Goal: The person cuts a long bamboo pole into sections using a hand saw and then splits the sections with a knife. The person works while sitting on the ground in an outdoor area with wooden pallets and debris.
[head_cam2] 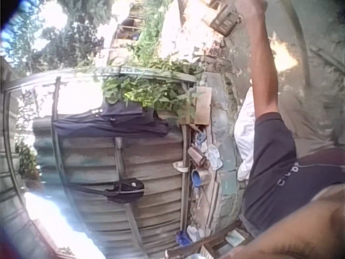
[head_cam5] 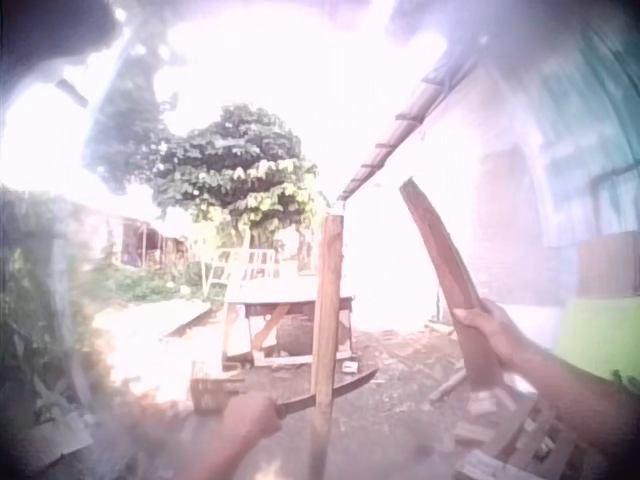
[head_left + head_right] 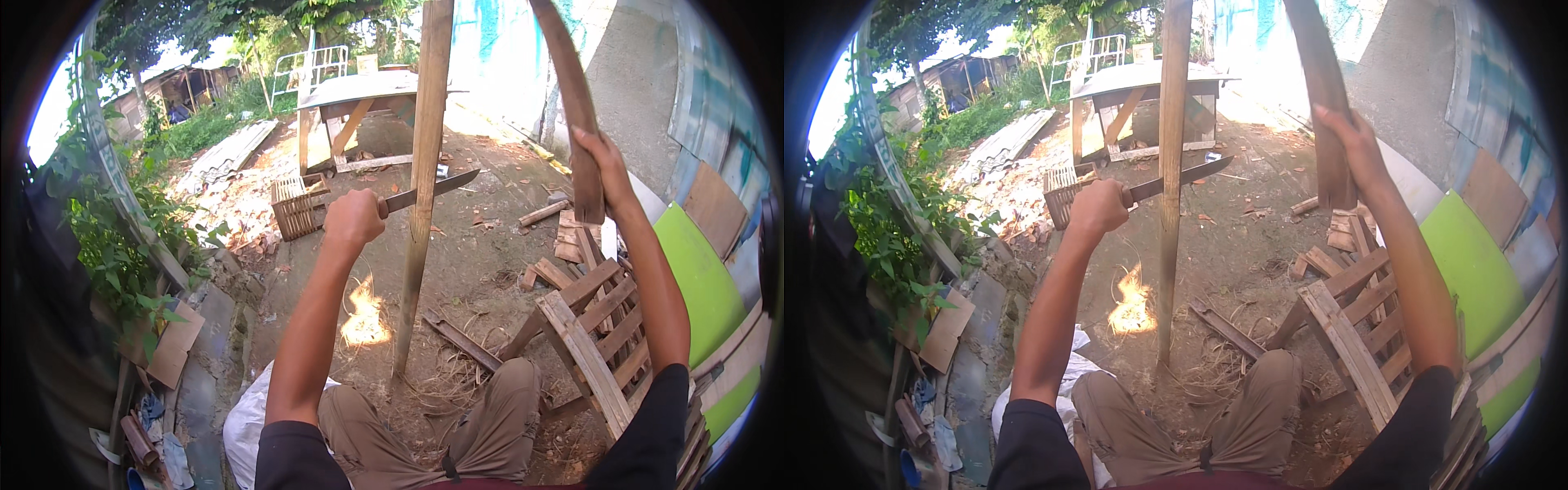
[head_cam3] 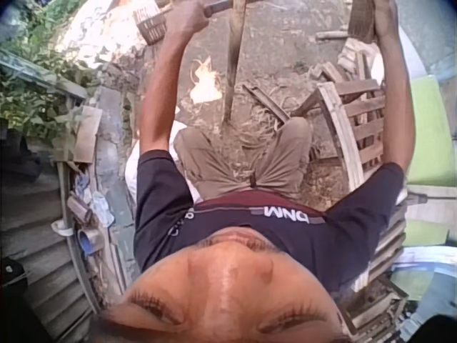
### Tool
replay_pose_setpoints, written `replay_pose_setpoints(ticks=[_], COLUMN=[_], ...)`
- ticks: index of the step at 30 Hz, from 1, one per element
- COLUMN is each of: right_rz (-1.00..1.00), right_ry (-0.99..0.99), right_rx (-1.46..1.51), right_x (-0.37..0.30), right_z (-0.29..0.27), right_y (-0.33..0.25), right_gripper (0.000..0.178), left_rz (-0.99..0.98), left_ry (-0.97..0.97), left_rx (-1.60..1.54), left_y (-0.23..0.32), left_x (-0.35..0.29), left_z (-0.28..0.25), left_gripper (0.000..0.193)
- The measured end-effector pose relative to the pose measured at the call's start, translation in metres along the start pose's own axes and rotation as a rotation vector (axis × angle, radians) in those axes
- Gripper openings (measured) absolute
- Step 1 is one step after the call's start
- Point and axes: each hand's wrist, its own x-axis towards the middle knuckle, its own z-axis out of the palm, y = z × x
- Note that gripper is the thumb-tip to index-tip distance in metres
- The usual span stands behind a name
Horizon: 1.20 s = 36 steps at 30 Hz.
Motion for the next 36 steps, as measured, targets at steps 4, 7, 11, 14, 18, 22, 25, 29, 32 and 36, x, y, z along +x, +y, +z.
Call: replay_pose_setpoints(ticks=[4, 7, 11, 14, 18, 22, 25, 29, 32, 36], right_rz=[-0.264, -0.237, 0.325, 0.207, -0.151, -0.379, 0.282, 0.370, 0.179, -0.075], right_ry=[0.297, 0.109, -0.554, -0.290, 0.093, 0.346, -0.655, -0.505, -0.287, 0.019], right_rx=[0.254, 0.023, -0.266, -0.190, 0.094, 0.105, -0.483, -0.297, -0.115, 0.081], right_x=[0.020, -0.043, -0.077, -0.043, 0.013, 0.009, -0.062, -0.069, -0.034, -0.003], right_z=[0.017, 0.088, 0.073, 0.052, 0.024, 0.061, 0.083, 0.088, 0.069, 0.064], right_y=[0.004, 0.102, 0.098, 0.045, -0.016, 0.022, 0.120, 0.079, 0.060, 0.021], right_gripper=[0.067, 0.070, 0.082, 0.085, 0.063, 0.065, 0.086, 0.085, 0.078, 0.069], left_rz=[-0.018, 0.032, 0.008, -0.044, -0.024, -0.033, 0.009, 0.003, 0.000, -0.030], left_ry=[0.011, 0.021, 0.005, 0.030, 0.033, 0.035, 0.045, -0.062, -0.018, -0.048], left_rx=[0.001, 0.044, 0.021, -0.097, -0.118, -0.120, 0.138, 0.089, -0.031, -0.028], left_y=[0.011, 0.001, 0.001, -0.013, -0.011, -0.007, -0.010, -0.020, -0.025, -0.029], left_x=[-0.003, -0.007, -0.016, -0.018, -0.020, -0.015, -0.018, -0.014, -0.015, -0.018], left_z=[-0.002, -0.003, -0.006, 0.010, 0.023, 0.022, 0.008, 0.013, 0.020, 0.021], left_gripper=[0.016, 0.014, 0.016, 0.019, 0.017, 0.016, 0.015, 0.012, 0.015, 0.016])
